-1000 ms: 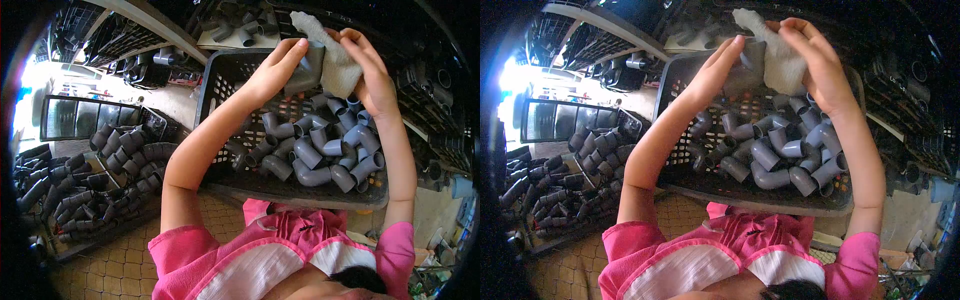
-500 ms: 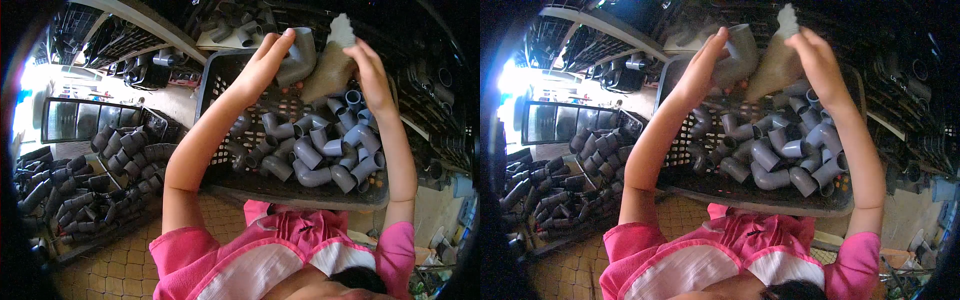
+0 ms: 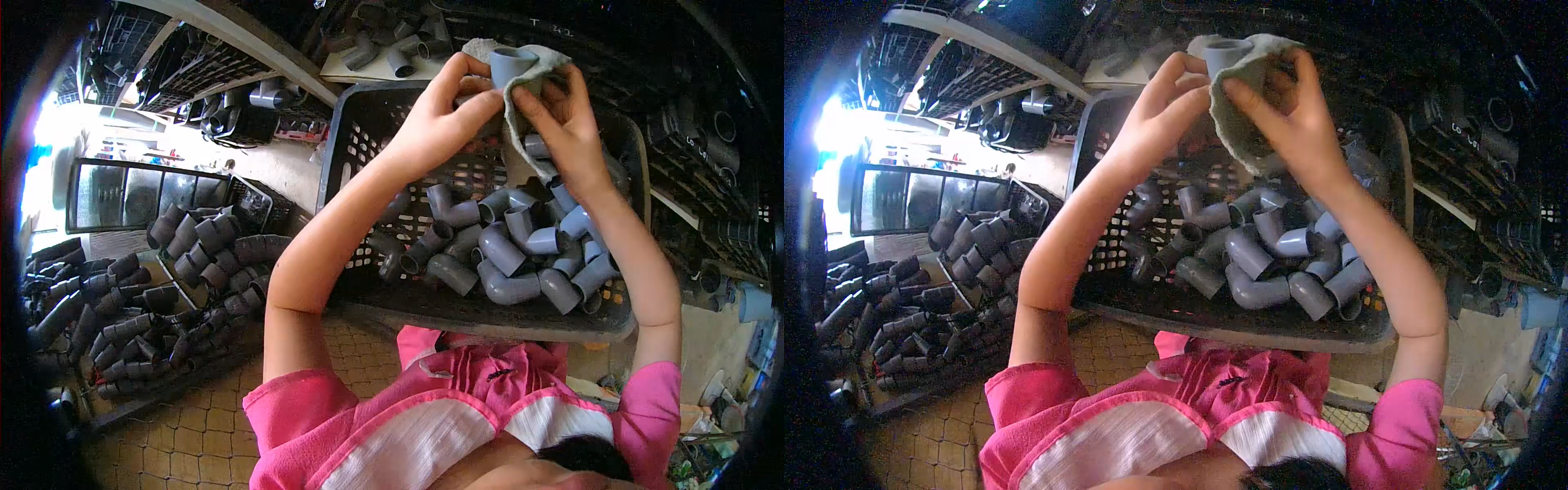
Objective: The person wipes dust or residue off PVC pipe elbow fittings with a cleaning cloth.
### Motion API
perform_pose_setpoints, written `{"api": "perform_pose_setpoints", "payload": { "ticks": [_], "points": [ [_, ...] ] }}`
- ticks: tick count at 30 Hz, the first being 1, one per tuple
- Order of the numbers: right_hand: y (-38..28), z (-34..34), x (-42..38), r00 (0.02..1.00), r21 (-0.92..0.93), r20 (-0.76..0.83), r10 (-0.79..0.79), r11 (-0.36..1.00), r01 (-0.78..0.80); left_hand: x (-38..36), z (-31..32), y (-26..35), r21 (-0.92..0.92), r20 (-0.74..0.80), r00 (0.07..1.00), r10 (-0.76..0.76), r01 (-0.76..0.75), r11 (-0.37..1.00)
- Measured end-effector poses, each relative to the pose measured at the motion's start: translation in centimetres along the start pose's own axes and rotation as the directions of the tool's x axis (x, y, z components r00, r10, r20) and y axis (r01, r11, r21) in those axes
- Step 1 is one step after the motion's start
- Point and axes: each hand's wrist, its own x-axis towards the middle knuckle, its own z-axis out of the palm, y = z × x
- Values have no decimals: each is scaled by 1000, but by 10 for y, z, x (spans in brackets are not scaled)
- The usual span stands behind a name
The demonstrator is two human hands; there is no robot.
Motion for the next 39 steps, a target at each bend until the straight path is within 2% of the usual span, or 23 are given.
{"api": "perform_pose_setpoints", "payload": {
  "ticks": [3,4,5,6,7,8,9,10,11,13,16,19,20,23,24,27,31,34,37,39],
  "points": [
    [-3,-6,1,984,46,-39,173,984,-171,-3,5,4,-35,-28,999,-14,13,999],
    [2,-12,6,963,163,-40,266,953,-256,-3,4,9,-58,-37,998,-41,38,998],
    [2,-16,6,970,195,-5,245,951,-239,-3,3,15,-81,-45,997,-68,64,995],
    [-3,-17,6,975,228,28,222,948,-223,-6,5,29,-172,-65,985,-162,149,974],
    [-10,-16,7,978,262,62,198,943,-207,-6,2,29,-162,-59,985,-161,149,975],
    [-18,-13,7,958,177,52,280,942,-285,-5,-1,27,-153,-54,986,-160,150,977],
    [-16,-8,6,973,136,52,224,964,-229,-4,-2,26,-144,-48,986,-158,150,978],
    [-11,-4,3,985,95,52,167,981,-171,-3,0,21,-19,-83,994,-73,72,997],
    [-8,-2,1,993,54,53,108,992,-111,0,0,7,191,-87,983,163,-144,971],
    [-4,-1,0,994,57,39,104,993,-106,2,2,4,469,-61,930,363,-294,833],
    [2,8,-4,996,76,-35,78,994,-75,-4,11,10,430,-91,942,322,-255,866],
    [1,3,1,994,-97,-101,-49,995,39,-7,17,11,515,-66,877,476,-379,769],
    [-1,1,1,996,-77,-76,-48,996,42,-6,18,12,608,9,783,622,-498,618],
    [-9,-4,3,999,-15,2,-51,999,51,-6,15,10,656,34,753,657,-513,554],
    [-5,-5,9,990,5,42,-132,991,132,-7,14,12,688,38,773,634,-480,544],
    [-11,-9,12,995,-21,56,-83,996,85,-7,18,12,740,118,730,673,-517,431],
    [-11,-10,9,998,-33,38,-55,998,57,-12,20,18,796,142,781,609,-455,399],
    [-18,-22,10,997,-78,30,-64,995,67,-13,24,21,821,242,690,682,-520,235],
    [-37,-31,13,994,-174,108,-20,984,39,-11,20,25,728,260,621,739,-629,272],
    [-40,-33,11,993,-185,113,-38,981,59,-14,22,26,625,133,664,735,-632,457]
  ]
}}
